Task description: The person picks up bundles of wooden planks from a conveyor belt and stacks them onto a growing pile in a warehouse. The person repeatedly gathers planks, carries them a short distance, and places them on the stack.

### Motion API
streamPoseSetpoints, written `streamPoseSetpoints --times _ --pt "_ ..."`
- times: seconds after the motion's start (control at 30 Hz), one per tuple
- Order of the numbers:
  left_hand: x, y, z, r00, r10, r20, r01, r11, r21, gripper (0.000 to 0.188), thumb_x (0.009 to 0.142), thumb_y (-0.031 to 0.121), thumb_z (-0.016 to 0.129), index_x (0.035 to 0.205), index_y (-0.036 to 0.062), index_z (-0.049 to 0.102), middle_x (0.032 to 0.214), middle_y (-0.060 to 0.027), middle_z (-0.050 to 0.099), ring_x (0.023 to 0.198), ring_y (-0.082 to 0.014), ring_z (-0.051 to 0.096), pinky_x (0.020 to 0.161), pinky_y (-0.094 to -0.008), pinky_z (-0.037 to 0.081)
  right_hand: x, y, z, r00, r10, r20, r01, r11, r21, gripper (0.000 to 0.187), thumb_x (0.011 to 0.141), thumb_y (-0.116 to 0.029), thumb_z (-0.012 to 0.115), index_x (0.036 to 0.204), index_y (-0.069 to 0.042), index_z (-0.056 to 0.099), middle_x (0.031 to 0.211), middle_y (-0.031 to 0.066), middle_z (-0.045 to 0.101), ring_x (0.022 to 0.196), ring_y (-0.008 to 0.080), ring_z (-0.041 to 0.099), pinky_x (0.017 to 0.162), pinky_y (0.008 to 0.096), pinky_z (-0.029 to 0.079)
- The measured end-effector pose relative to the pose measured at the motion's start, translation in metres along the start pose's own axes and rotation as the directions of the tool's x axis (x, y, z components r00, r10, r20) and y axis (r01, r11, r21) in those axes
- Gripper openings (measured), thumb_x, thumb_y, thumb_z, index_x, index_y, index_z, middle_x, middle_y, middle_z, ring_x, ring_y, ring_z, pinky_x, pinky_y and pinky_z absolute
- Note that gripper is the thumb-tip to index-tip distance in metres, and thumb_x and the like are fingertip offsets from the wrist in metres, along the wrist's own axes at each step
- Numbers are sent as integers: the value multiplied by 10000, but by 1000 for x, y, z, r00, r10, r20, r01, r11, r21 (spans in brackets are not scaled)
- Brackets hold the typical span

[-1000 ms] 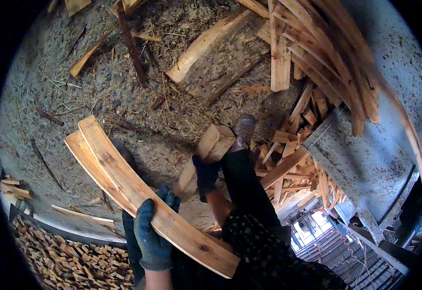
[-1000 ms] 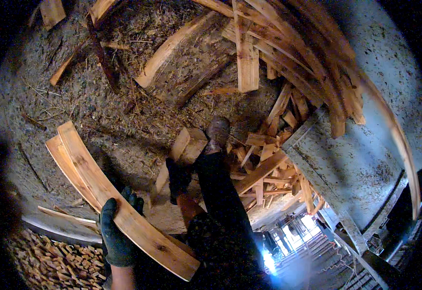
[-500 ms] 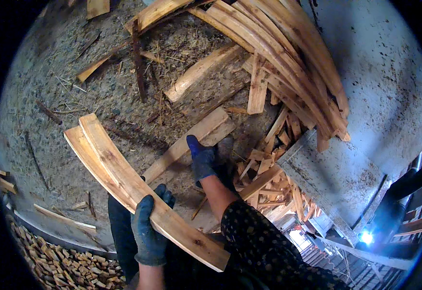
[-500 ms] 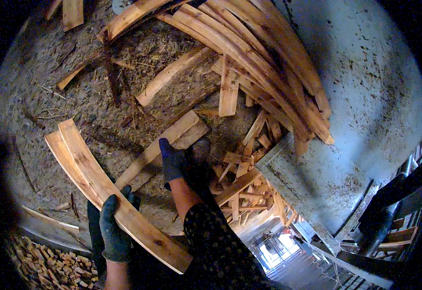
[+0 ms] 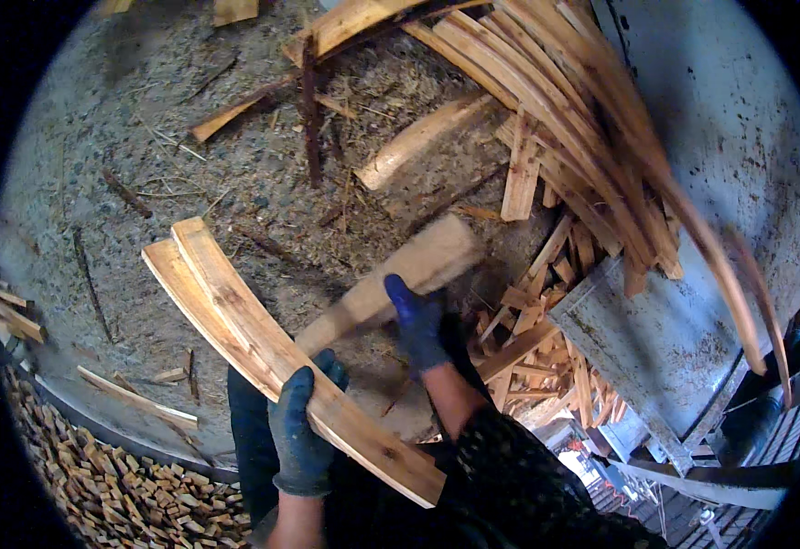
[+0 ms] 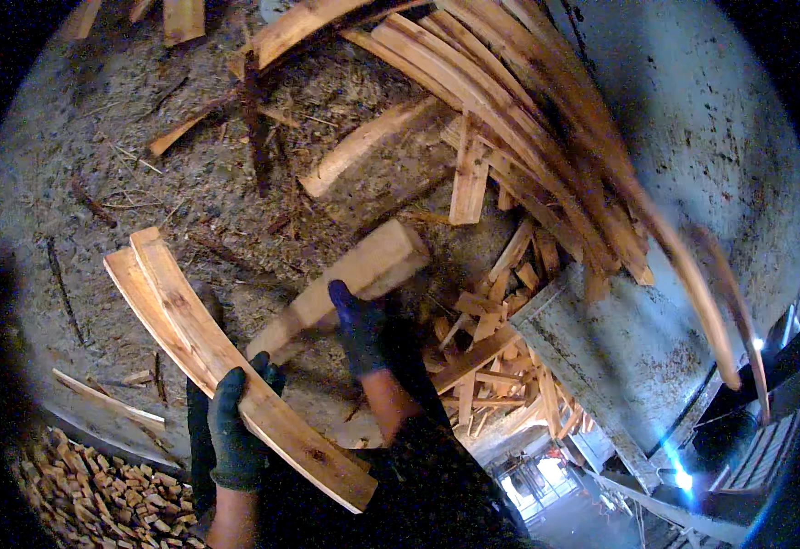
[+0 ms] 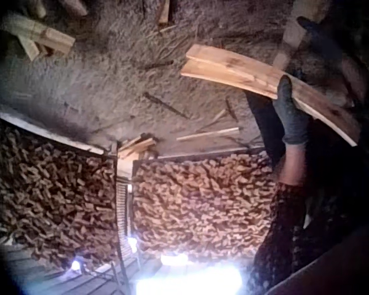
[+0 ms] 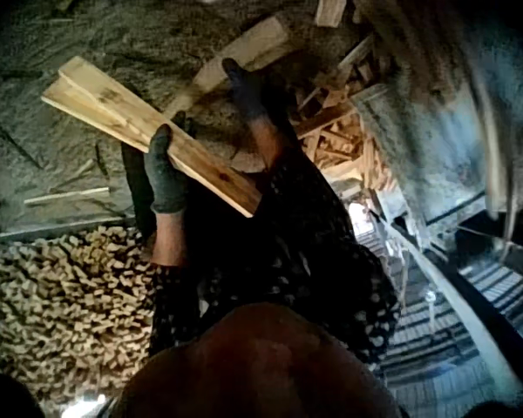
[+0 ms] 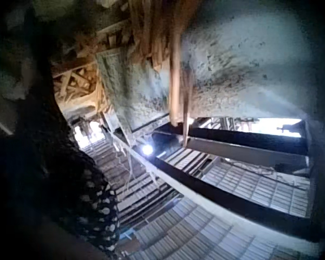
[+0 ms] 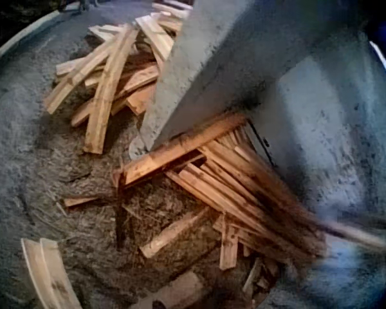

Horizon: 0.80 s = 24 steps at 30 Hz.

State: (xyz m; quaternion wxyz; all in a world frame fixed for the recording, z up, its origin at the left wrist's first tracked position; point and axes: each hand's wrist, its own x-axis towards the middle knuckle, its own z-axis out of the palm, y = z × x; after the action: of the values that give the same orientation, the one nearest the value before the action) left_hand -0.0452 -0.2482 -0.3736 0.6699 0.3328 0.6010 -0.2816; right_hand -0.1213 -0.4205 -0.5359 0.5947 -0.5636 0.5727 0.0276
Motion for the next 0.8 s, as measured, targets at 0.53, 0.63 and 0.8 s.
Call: streamPoseSetpoints --times 0.53,0.63,0.8 --pt "-5 46 -71 962 271 32 -273 947 167 594 869 248 589 1346 -24 363 1159 -175 560 1024 -252 570 903 -362 457 -46 -44 100 872 286 396 -283 957 -67 646 764 -466 715 1270 -130 493 1193 37 532 1032 204 548 813 389 492" --pt "-7 68 -61 935 355 16 -355 934 36 507 884 208 586 1293 -41 422 1124 -147 578 979 -227 585 869 -327 468 -59 -34 151 808 497 316 -514 857 -34 648 754 -467 722 1272 -153 494 1190 26 535 1011 212 556 821 416 485" --pt "3 79 -80 963 258 -75 -253 965 71 555 848 162 624 1292 -74 389 1128 -182 576 1006 -228 592 913 -341 471 -25 3 188 885 444 136 -460 880 120 648 714 -419 769 1253 -172 507 1151 28 563 999 227 562 791 431 487"
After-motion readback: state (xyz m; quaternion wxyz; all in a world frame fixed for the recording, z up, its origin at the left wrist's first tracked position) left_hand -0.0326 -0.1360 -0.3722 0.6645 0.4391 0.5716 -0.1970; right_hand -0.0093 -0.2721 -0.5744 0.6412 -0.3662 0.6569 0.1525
